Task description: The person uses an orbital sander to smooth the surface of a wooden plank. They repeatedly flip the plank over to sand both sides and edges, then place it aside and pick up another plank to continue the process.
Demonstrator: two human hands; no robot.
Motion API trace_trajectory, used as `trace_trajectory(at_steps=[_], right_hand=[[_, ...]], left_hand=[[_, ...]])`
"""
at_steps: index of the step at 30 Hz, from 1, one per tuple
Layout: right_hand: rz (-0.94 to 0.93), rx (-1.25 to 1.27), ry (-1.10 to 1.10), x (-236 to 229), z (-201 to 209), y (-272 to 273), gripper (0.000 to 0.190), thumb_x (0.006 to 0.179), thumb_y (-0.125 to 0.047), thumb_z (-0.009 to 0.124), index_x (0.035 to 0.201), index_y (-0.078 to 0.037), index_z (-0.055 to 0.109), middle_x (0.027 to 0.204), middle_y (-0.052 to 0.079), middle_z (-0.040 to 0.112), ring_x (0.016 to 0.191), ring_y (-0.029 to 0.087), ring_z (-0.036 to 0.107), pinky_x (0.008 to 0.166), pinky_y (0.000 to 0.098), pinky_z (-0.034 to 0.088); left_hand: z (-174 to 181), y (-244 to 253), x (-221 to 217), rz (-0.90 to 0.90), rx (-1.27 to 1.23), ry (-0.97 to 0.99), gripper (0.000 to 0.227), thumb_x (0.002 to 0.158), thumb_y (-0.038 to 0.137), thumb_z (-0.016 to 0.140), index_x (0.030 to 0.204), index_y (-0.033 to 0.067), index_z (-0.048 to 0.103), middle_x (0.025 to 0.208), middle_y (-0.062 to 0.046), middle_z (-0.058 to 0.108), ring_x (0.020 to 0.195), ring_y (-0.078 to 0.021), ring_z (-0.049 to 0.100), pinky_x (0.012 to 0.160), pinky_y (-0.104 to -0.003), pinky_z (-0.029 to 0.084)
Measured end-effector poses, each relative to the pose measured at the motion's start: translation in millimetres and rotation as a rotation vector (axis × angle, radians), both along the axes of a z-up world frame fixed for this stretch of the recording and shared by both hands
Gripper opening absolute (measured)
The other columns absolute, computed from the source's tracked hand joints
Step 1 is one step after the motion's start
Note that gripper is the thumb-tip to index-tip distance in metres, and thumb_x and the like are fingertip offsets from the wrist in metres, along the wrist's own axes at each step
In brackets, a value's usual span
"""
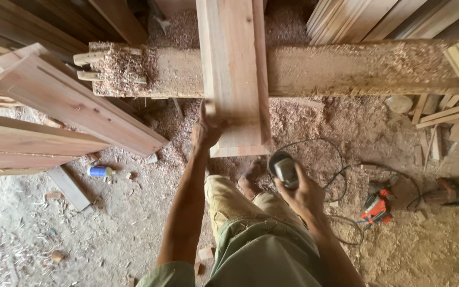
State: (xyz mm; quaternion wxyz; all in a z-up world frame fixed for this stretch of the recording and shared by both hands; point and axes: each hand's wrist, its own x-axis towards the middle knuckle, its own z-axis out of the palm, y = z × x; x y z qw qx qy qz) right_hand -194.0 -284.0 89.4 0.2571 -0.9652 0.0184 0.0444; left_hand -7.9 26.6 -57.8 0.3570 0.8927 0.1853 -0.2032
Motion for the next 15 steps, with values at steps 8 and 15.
trace_trajectory(at_steps=[8, 15], right_hand=[[0.184, 0.04, 0.077, 6, -25, 103, 0.077, 0.091, -0.044, 0.076, 0.147, -0.001, 0.048, 0.092, 0.024, 0.072, 0.058, 0.027, 0.072, 0.047, 0.0366, 0.061], [0.206, -0.034, -0.044, 31, -15, 157, 0.082, 0.083, -0.044, 0.08, 0.146, -0.003, 0.048, 0.107, 0.031, 0.068, 0.062, 0.029, 0.072, 0.045, 0.0368, 0.059]], left_hand=[[41, -1, 12, -0.357, -0.052, -0.218, 0.09, 0.101, 0.058, 0.059, 0.162, 0.0231, 0.003, 0.172, -0.019, 0.027, 0.039, -0.0029, 0.034, 0.028, -0.019, 0.031], [59, 0, 14, -0.294, -0.065, 0.13, 0.1, 0.096, 0.064, 0.052, 0.167, 0.0213, -0.005, 0.167, -0.01, 0.033, 0.04, -0.0063, 0.034, 0.031, -0.024, 0.027]])
